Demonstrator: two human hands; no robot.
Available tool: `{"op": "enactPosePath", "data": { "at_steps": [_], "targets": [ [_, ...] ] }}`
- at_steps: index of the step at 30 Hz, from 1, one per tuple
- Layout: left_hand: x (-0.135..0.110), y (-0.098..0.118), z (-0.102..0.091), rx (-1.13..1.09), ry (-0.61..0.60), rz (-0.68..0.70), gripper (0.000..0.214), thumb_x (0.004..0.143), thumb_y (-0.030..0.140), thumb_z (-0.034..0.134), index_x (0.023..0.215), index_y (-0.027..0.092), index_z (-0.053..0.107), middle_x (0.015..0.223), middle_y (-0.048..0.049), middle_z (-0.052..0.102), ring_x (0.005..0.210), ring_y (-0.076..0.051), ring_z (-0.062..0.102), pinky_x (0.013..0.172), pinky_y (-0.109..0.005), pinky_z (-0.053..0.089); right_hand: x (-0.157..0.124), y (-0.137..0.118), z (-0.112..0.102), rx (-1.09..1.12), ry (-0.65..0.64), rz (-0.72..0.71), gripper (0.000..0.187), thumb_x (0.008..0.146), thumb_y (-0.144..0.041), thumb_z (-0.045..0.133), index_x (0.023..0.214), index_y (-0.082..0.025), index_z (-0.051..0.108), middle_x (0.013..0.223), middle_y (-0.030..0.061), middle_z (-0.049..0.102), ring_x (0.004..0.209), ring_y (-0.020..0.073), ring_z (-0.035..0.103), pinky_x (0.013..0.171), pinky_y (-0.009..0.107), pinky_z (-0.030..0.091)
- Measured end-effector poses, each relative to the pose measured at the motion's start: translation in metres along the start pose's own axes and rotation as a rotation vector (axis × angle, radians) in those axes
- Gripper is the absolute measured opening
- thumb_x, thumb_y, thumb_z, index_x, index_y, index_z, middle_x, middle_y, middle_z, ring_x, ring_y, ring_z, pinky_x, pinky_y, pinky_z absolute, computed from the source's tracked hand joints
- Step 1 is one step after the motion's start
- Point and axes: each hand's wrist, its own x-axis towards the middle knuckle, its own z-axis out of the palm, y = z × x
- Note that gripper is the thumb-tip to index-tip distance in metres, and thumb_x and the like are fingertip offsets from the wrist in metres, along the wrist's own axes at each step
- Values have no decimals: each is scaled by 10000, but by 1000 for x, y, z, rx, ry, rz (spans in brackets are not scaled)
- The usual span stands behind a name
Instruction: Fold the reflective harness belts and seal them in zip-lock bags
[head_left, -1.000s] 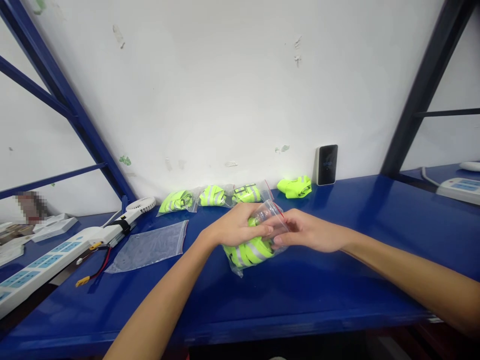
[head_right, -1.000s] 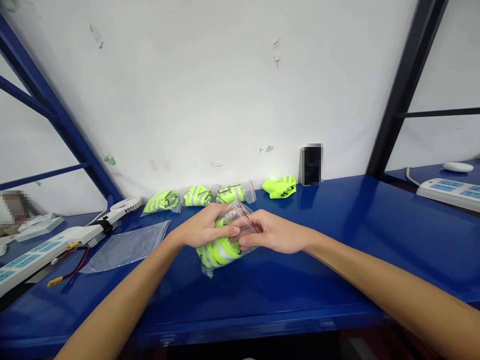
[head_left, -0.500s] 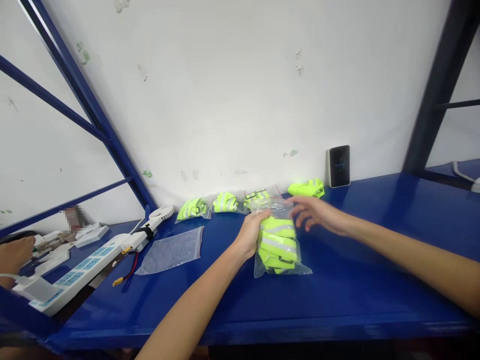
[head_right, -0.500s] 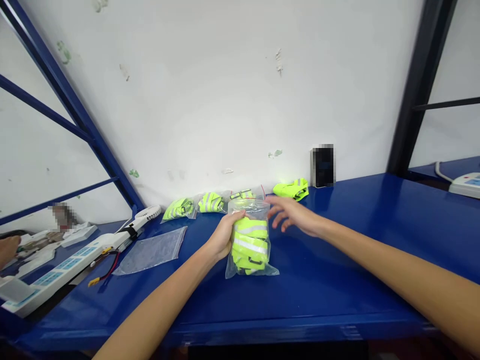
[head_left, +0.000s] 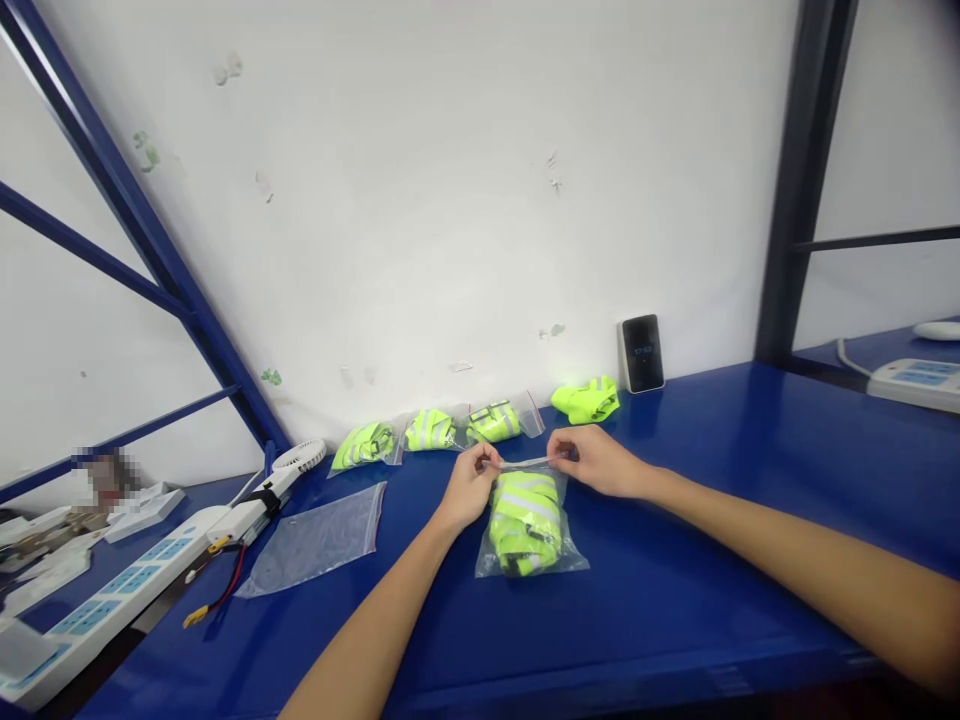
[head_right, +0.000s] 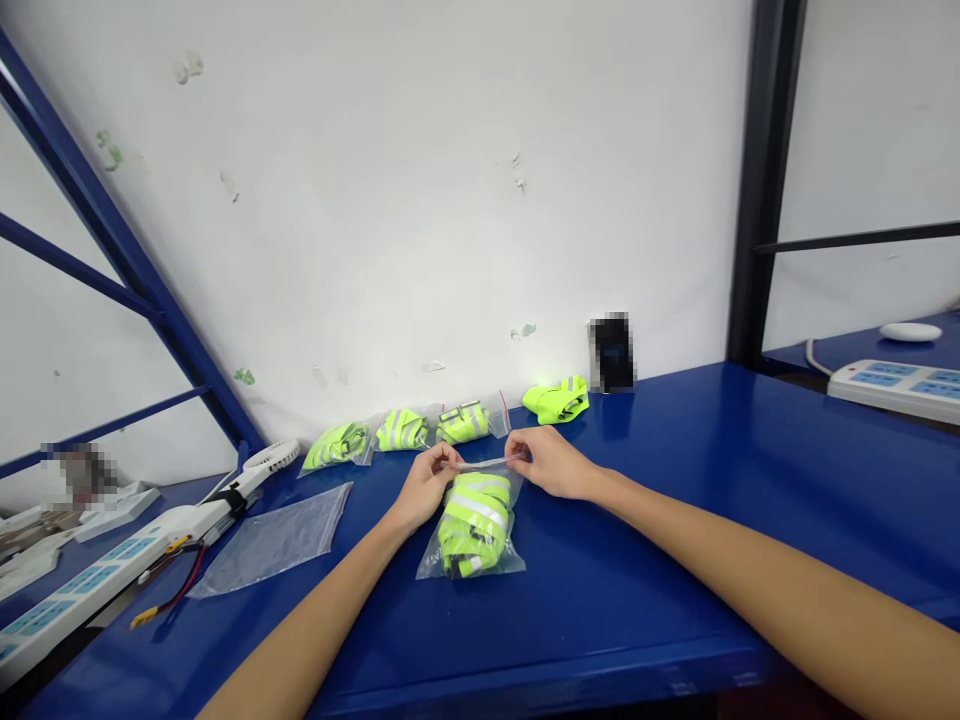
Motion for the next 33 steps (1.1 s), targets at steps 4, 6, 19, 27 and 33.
{"op": "enactPosePath", "data": {
  "at_steps": [4,6,19,27,33],
  "targets": [
    [-2,1,-1,34,-41,6,124,766,192,596,820,181,485,697,45,496,591,-93,431,564,-210,325,3,4,2,-8,-67,-3,91,811,-200,568,827,-154,645,742,34,638,672,167,564,646,296,427],
    [-4,5,-5,56,-121,-12,192,786,216,596,944,183,493,734,38,526,595,-96,449,567,-214,333,4,6,-3,31,-154,-6,155,803,-228,604,920,-152,673,752,24,643,658,156,566,622,274,430],
    [-21,34,15,339,-413,167,235,829,283,609,1023,160,662,926,-37,671,819,-177,575,770,-269,413,-5,-12,-14,57,-441,-36,343,853,-477,607,877,-148,702,732,7,599,642,131,481,589,248,358],
    [-19,25,-2,231,-271,147,188,907,301,478,885,156,596,775,-8,610,743,-148,549,709,-255,411,-7,-20,-12,174,-353,2,228,902,-376,540,855,-165,612,692,-6,548,638,134,483,590,243,378],
    [-15,18,1,323,-269,177,152,854,277,564,793,144,606,692,4,582,634,-113,502,642,-236,402,-13,-21,-9,-117,-300,-74,76,860,-253,552,834,-200,600,743,8,615,656,150,524,607,256,374]
  ]
}}
